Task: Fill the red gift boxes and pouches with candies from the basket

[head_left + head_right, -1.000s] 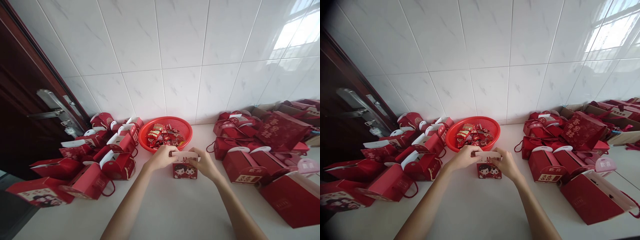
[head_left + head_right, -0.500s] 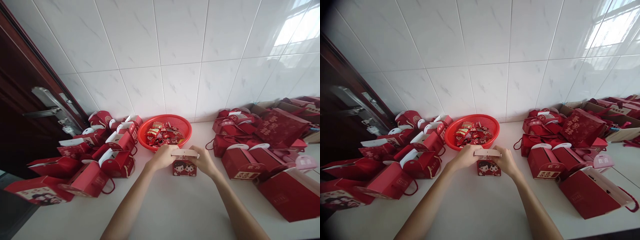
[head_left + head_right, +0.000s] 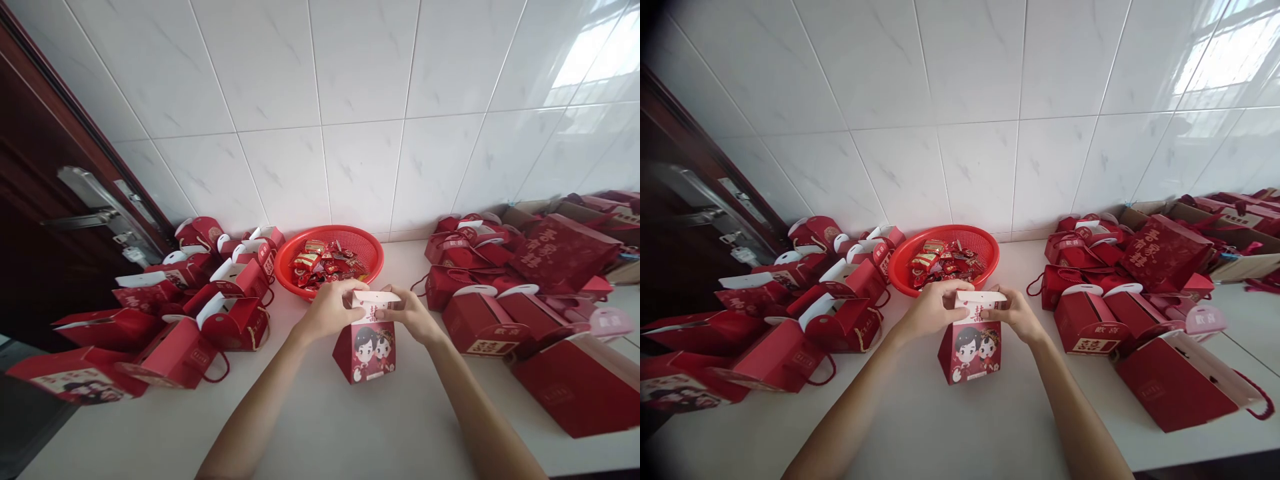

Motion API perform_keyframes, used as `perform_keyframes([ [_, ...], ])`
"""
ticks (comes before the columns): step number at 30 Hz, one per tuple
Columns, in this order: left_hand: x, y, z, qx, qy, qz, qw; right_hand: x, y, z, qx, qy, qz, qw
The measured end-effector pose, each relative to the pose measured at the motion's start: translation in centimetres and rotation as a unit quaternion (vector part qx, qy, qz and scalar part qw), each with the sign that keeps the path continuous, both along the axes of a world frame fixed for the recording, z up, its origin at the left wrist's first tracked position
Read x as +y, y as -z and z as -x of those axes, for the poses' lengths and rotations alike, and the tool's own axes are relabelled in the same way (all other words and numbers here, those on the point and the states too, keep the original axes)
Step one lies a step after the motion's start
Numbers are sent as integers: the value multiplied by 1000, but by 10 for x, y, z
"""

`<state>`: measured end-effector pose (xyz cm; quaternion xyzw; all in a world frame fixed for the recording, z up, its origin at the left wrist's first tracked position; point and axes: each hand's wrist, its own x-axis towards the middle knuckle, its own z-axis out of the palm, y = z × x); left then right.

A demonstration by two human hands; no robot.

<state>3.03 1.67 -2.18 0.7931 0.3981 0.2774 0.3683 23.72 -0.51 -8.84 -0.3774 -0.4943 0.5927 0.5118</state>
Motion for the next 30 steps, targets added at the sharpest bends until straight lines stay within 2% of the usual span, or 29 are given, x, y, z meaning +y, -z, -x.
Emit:
perform_keyframes([
  [3,-13,-8,-3,-12,-20,6,1000,1,5,4,68,-44,35,996],
  [8,-28,-17,-3,-22,-40,4,999,1,11,16,96,-70,43,992],
  [16,-29,-19,3,-6,-45,1,999,1,11,19,103,-80,33,991],
  [19,-22,-17,6,1,-40,1,999,-2,3,11,94,-78,16,992],
  [22,-15,-15,9,-19,-19,-8,1000,-5,-8,3,76,-63,-37,994],
  [26,-11,-13,13,-25,-7,-11,1000,-9,-26,-4,-45,-33,-79,995],
  [30,-11,-15,14,-26,10,-26,999,-22,-48,-4,-166,-21,-126,978],
])
